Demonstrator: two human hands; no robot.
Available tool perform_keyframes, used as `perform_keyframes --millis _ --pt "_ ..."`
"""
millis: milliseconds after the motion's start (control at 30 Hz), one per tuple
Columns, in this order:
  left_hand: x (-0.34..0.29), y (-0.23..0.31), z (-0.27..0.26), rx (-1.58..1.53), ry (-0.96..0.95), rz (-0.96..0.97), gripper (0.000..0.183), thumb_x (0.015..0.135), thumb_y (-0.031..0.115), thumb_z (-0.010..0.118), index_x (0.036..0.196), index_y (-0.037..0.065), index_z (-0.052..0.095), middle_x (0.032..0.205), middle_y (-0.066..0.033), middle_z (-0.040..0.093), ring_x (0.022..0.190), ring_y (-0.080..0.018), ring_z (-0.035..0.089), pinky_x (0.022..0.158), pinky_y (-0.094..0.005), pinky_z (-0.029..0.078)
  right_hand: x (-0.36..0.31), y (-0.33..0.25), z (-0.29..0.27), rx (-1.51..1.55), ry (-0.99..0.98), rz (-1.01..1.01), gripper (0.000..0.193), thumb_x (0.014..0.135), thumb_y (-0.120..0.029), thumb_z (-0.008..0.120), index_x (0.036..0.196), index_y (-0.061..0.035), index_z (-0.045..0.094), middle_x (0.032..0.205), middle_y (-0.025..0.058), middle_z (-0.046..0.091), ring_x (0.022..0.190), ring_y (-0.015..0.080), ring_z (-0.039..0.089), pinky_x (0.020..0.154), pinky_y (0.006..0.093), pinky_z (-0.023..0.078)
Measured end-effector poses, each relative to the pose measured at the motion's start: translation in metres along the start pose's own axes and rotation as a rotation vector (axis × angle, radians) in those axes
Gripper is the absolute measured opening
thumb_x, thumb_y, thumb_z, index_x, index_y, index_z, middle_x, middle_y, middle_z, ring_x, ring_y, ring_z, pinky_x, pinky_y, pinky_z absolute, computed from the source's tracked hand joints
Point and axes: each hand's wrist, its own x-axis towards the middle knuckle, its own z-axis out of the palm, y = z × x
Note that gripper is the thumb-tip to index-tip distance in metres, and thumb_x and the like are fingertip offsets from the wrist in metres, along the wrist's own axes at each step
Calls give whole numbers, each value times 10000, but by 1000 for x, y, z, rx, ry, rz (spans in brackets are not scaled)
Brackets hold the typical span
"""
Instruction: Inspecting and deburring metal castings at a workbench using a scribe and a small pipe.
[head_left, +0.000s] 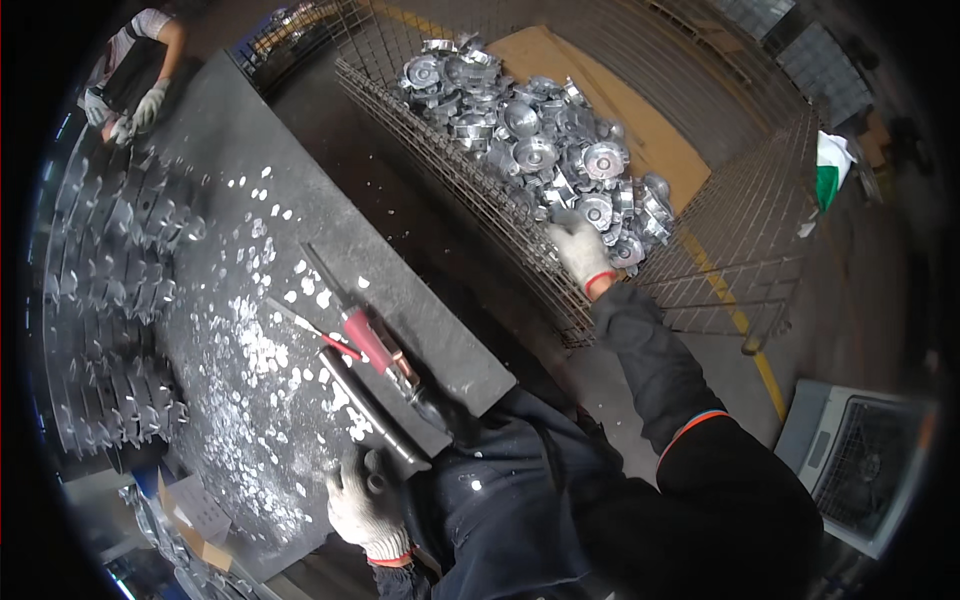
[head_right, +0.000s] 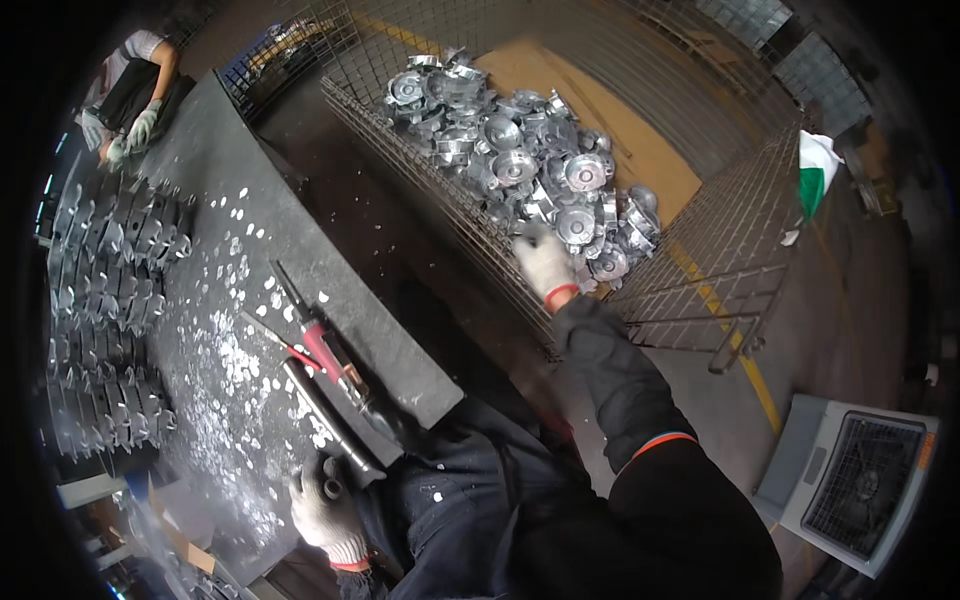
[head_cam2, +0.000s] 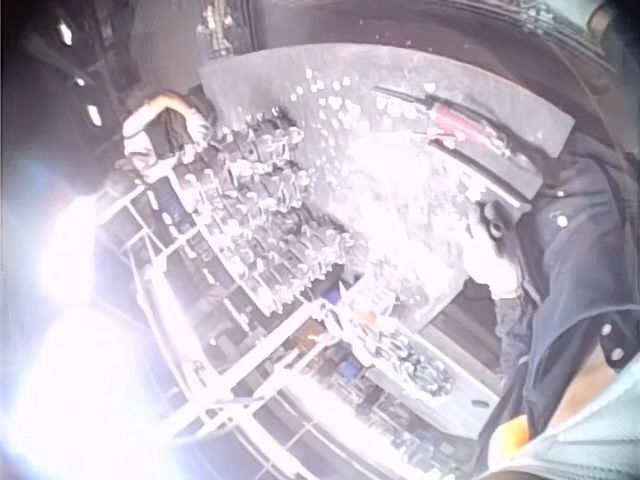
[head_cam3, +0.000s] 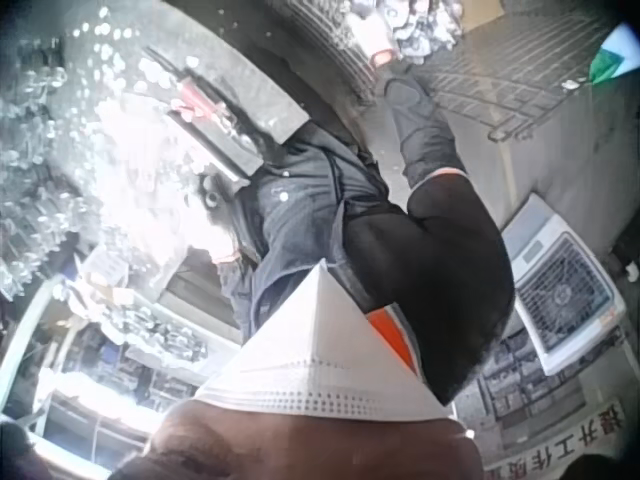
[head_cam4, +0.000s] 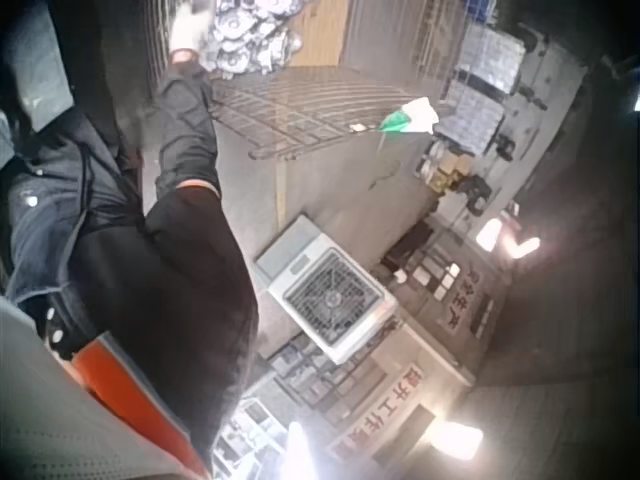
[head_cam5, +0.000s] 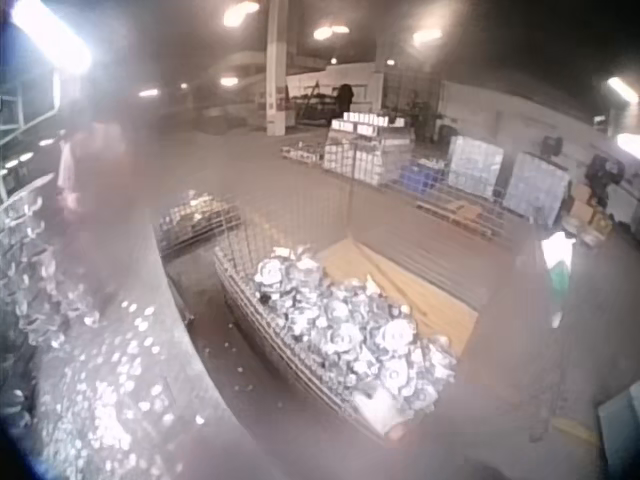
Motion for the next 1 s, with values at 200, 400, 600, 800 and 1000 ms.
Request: perform_keyframes --millis 200,400,600,800,1000 --pt "-5 1 5 26 2 31 223 979 303 765 1150 161 774 1000 -119 714 800 -351 715 663 -471 560 91 107 36 -294 -150 234 471 971 -389 704 1250 -14 762 1163 246 784 1127 393 739 978 452 557" --pt "-4 -16 5 -75 8 141 245 1015 230 733 1210 82 753 1010 -176 695 790 -390 695 671 -495 546 153 82 87 -818 -249 203 476 942 -408 668 1352 -175 740 1438 233 671 1211 439 700 1017 526 579" --pt "-11 -17 0 -40 -138 91 326 1002 248 702 1245 35 746 1051 -162 716 950 -391 674 836 -504 542 226 99 97 -1110 -255 -318 335 986 -296 622 1291 -293 759 1557 221 576 1134 439 727 932 535 601" --pt "-5 -16 9 -68 -216 226 240 986 251 694 1089 36 727 1100 -135 740 922 -397 656 807 -532 524 297 141 97 -967 -329 68 382 1003 -310 612 1367 -260 716 1540 230 586 1148 448 715 973 559 572" --pt "5 -25 -17 8 -90 353 214 956 193 723 1102 37 725 855 -131 671 704 -354 632 635 -469 504 216 87 163 -842 -278 -409 398 988 -354 656 1367 -254 720 1285 213 716 1148 412 710 977 534 568"
